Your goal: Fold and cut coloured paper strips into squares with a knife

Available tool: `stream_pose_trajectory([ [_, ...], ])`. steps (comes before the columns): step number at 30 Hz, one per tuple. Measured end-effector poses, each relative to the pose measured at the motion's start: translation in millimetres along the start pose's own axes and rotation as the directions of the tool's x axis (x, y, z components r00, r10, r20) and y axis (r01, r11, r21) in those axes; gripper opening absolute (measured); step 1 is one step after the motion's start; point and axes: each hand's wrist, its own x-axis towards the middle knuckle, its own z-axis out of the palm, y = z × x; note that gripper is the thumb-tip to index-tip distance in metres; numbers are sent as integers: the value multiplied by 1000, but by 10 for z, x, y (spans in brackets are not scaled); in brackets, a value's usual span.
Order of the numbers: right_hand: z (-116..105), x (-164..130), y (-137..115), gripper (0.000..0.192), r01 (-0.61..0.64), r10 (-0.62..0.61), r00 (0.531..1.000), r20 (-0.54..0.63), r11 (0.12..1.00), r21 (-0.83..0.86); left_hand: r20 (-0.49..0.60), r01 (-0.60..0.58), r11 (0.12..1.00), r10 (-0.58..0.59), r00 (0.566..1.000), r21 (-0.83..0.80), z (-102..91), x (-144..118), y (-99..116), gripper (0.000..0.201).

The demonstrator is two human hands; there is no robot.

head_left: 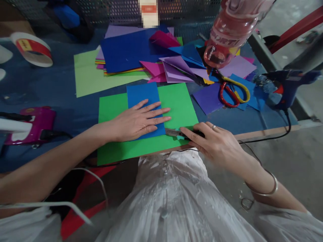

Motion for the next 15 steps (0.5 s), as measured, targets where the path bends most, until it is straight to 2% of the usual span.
stream_pose_trajectory([
  [15, -46, -58, -37, 37, 10, -10, 1000, 23, 1000, -18, -23, 11, 1000, -11, 1000, -4, 12, -3, 23, 54],
])
